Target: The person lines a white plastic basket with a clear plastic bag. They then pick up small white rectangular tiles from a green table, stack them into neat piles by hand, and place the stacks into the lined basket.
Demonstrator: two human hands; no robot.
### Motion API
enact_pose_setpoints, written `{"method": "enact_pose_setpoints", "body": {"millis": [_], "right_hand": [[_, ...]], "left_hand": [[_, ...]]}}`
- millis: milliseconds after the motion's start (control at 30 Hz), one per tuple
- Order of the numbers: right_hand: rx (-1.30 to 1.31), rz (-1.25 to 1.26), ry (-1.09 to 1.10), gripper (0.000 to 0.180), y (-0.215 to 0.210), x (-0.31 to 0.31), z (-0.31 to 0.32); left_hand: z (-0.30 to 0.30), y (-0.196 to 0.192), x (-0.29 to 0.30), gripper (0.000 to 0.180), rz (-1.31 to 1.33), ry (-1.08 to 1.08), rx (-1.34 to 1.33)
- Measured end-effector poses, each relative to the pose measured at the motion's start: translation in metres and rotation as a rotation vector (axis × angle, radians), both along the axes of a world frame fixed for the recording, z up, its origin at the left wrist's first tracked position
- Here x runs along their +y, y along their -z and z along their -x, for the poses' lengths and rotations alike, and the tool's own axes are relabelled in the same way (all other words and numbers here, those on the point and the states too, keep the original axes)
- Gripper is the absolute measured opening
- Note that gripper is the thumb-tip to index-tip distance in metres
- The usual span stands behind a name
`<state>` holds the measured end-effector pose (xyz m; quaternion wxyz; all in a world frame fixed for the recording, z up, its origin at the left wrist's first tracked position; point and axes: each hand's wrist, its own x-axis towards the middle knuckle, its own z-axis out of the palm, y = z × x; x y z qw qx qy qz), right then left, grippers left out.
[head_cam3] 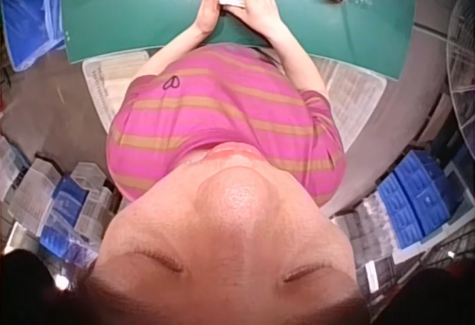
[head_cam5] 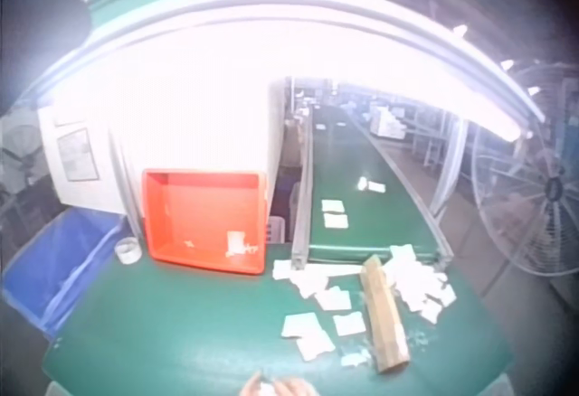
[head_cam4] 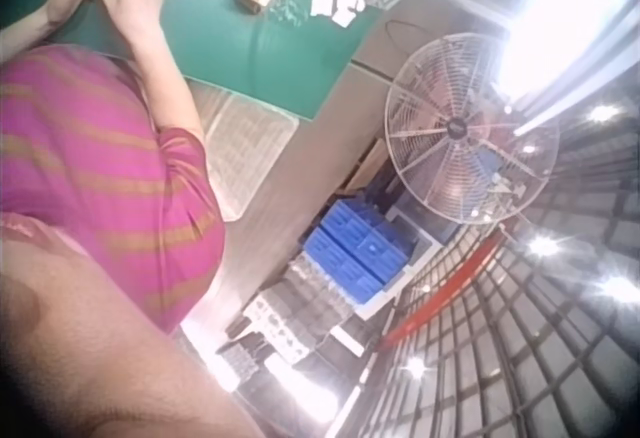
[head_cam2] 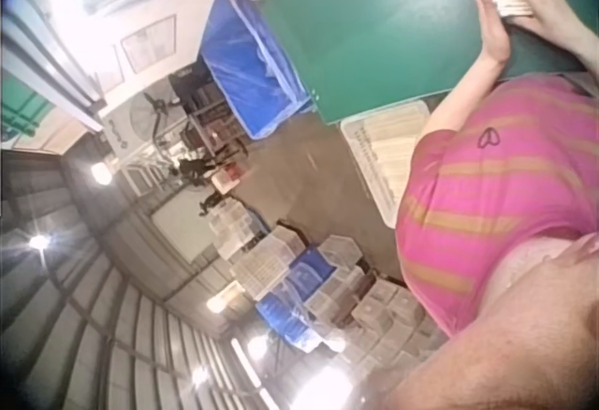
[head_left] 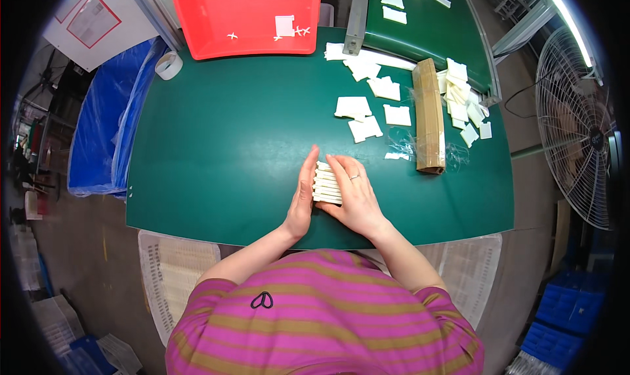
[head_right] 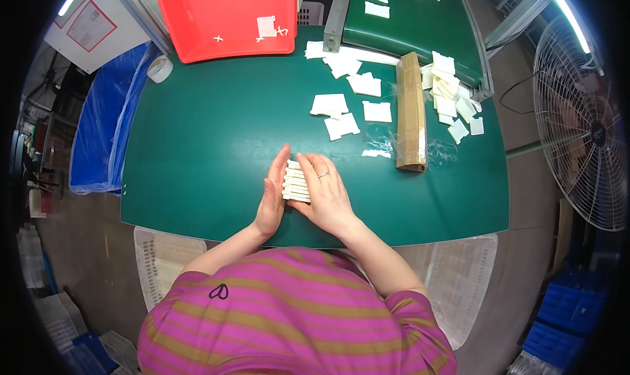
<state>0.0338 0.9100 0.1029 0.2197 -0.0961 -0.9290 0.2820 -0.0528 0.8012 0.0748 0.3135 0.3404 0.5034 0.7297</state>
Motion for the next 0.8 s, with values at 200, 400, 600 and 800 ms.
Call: {"method": "enact_pose_setpoints", "body": {"millis": [200, 400, 600, 800], "right_hand": [[-0.051, 0.019, -0.003, 0.072, -0.003, -0.001, 0.003], [0.009, -0.004, 0.015, 0.070, -0.001, -0.003, 0.004], [-0.065, 0.021, 0.015, 0.076, 0.003, 0.001, 0.003], [-0.018, 0.028, 0.019, 0.087, 0.006, 0.001, 0.004]], "left_hand": [[0.003, -0.002, -0.003, 0.083, 0.000, 0.074, -0.027], [0.005, 0.003, -0.004, 0.078, -0.040, 0.109, -0.066], [0.025, -0.013, -0.011, 0.080, 0.216, 0.193, 0.241], [0.049, -0.055, -0.008, 0.057, 0.560, 0.190, 0.997]]}}
